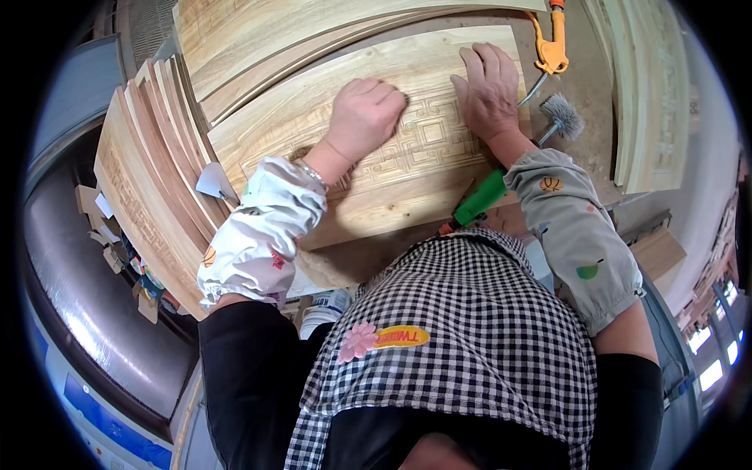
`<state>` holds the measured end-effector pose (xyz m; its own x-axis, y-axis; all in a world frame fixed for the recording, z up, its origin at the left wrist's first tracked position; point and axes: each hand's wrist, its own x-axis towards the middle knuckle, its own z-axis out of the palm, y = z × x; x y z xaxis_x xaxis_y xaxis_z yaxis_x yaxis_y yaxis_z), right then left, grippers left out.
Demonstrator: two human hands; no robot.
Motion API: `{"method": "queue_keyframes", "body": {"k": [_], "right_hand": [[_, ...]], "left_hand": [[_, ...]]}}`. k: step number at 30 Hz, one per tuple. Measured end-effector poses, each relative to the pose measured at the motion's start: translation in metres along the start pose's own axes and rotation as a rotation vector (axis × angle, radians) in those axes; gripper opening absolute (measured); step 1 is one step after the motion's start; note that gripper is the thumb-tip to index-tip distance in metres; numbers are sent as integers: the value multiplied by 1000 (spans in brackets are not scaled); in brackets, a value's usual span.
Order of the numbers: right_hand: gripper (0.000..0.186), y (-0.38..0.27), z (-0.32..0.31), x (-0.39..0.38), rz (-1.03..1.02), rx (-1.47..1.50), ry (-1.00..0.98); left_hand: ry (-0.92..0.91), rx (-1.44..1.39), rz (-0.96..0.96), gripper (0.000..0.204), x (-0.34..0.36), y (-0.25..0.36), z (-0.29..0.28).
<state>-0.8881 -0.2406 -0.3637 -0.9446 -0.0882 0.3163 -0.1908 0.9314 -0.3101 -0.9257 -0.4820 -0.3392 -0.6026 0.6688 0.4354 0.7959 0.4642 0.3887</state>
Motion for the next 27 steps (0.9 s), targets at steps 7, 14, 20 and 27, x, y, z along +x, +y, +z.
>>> {"method": "queue_keyframes", "body": {"k": [7, 14, 20, 27], "right_hand": [[45, 13, 7, -5, 165, -25, 93], [45, 10, 10, -4, 208, -129, 76], [45, 14, 13, -7, 183, -117, 160], [45, 9, 10, -1, 196, -147, 126]], "left_hand": [[15, -82, 49, 12, 19, 1, 22], [66, -85, 40, 13, 12, 0, 27], [16, -110, 37, 10, 11, -5, 23], [77, -121, 32, 11, 28, 7, 41]]}}
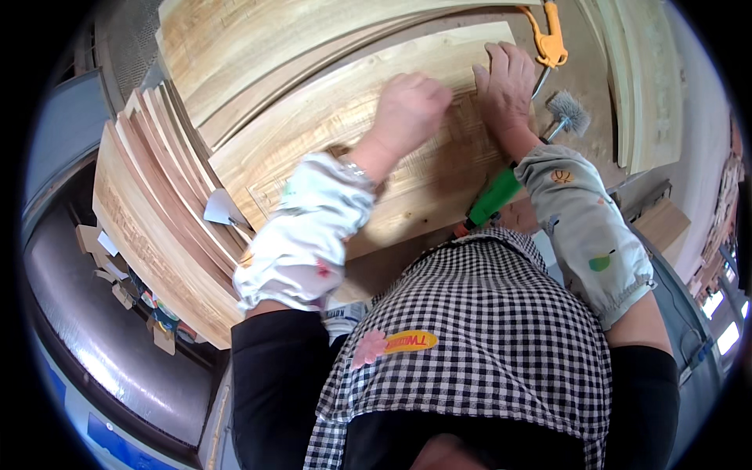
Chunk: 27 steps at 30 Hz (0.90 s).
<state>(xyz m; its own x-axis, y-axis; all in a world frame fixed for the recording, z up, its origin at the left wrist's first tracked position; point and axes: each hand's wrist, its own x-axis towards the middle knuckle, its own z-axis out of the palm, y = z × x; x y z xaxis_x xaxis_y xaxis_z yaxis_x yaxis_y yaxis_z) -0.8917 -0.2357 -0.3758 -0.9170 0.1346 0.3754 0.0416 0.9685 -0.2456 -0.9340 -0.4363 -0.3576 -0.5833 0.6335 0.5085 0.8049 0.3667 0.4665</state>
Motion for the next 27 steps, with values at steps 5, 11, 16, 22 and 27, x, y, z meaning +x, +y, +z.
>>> {"method": "queue_keyframes", "body": {"k": [5, 11, 16, 22, 27], "right_hand": [[44, 4, -4, -1, -3, 43, 6], [46, 0, -6, 1, -9, 38, -11], [44, 2, -4, 0, 10, 35, -12], [44, 5, -6, 0, 22, 51, -14], [45, 1, -3, -2, 65, 71, -25]], "left_hand": [[-105, 36, -24, 12, -9, -8, -16], [-20, 19, 14, 14, -11, -8, -7], [-68, 6, -17, 8, 16, 5, 4], [-307, 149, -344, 10, -34, 0, -82], [-257, 38, -471, 14, -25, 13, -63]]}}
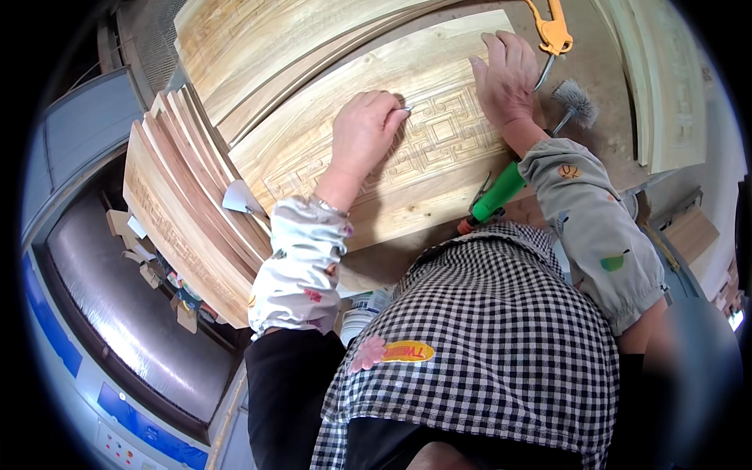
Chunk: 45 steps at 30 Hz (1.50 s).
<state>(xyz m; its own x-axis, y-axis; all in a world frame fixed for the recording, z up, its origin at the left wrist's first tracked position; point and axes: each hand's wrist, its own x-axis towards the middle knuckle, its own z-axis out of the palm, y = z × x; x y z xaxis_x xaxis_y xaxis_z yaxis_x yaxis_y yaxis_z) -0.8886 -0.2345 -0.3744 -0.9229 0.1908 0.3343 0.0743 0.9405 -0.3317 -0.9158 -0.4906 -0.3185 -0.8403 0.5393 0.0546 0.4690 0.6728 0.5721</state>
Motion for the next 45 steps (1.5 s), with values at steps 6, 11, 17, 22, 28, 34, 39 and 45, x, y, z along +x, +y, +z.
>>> {"method": "queue_keyframes", "body": {"k": [6, 11, 17, 22, 28, 34, 39, 45], "right_hand": [[48, 1, 3, -1, -2, -18, 6], [50, 0, 5, -2, -29, -64, 22], [48, 5, 8, -6, -46, -73, 35], [48, 1, 7, 0, -64, -83, 25], [48, 3, 6, 1, -68, -104, 35], [49, 2, 7, 0, -76, -94, 31], [49, -2, 3, 2, -66, -80, 30], [49, 2, 2, 1, -62, -69, 29]], "left_hand": [[16, 124, -17, 16, 3, 6, 16], [99, 114, 30, 16, 15, 18, 30], [-61, 113, 91, 19, 11, 1, 6], [44, 80, 20, 17, 9, 0, 16], [50, 12, 51, 16, 4, -3, 14], [126, 115, 163, 15, -1, 0, 15], [218, 119, 296, 14, 13, 4, 33], [176, 90, 371, 14, 17, 4, 28]]}}
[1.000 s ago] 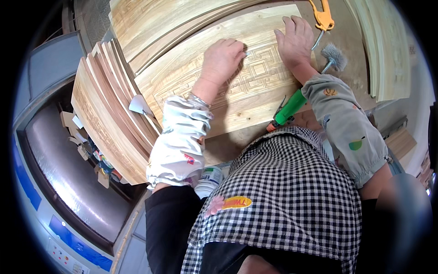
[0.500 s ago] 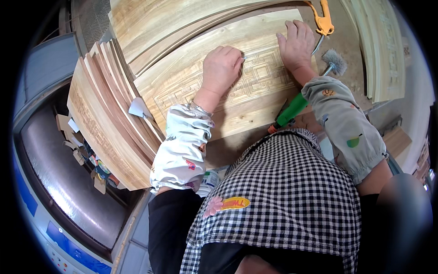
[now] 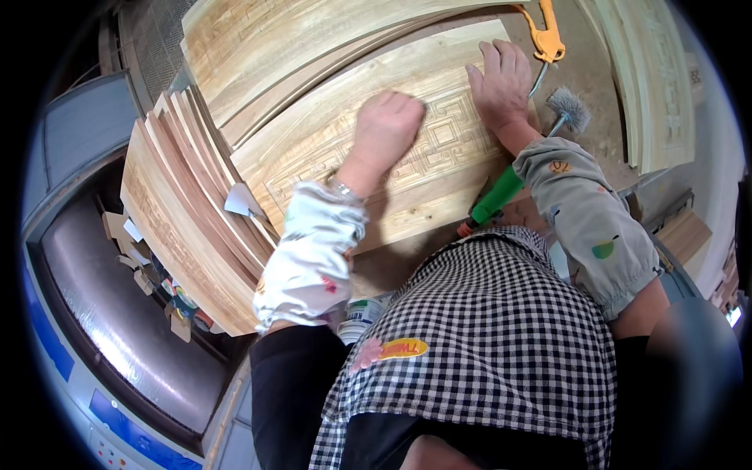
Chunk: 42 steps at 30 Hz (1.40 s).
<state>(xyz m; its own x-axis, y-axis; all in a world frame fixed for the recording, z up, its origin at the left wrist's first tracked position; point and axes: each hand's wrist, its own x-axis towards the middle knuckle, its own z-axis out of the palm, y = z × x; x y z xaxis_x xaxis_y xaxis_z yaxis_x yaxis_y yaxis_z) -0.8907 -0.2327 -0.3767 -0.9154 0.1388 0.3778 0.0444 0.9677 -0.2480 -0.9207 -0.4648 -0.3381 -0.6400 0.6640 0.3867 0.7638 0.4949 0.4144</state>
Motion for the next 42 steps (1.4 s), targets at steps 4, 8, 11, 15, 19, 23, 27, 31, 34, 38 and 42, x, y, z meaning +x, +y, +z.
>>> {"method": "queue_keyframes", "body": {"k": [4, 8, 11, 15, 19, 23, 27, 31, 34, 38, 42], "right_hand": [[49, -3, 0, 0, 5, 6, 1], [50, -6, -2, 3, -3, 18, 2], [51, -4, -6, 3, -9, 36, 9], [50, -9, -7, 8, -5, 35, -8], [50, -8, -11, 7, -7, 45, -21], [52, -5, -9, 6, -25, 28, 23], [51, -7, -15, 3, -22, -47, 10], [57, -13, -17, -5, -23, 11, -90], [52, -6, -22, -2, 28, 67, -34], [42, -21, -39, -4, -162, 342, -125], [42, -60, -89, -42, -227, 879, -783]], "left_hand": [[0, 59, -61, 15, -6, 4, -9], [2, 24, 20, 15, 6, 3, 9], [-66, 29, -9, 15, -8, -3, -20], [-2, 32, 7, 14, 2, 0, 2], [-68, 6, 20, 13, 11, 1, -2], [-122, 117, -148, 17, -19, 2, -31], [-63, -134, -701, 24, -26, 43, -57], [343, -686, -1224, 13, -86, 77, -18], [504, -748, -1262, 12, -85, 107, 2], [631, -580, -1331, 12, -95, 139, 5], [811, -382, -1338, 15, -66, 153, -9]]}}
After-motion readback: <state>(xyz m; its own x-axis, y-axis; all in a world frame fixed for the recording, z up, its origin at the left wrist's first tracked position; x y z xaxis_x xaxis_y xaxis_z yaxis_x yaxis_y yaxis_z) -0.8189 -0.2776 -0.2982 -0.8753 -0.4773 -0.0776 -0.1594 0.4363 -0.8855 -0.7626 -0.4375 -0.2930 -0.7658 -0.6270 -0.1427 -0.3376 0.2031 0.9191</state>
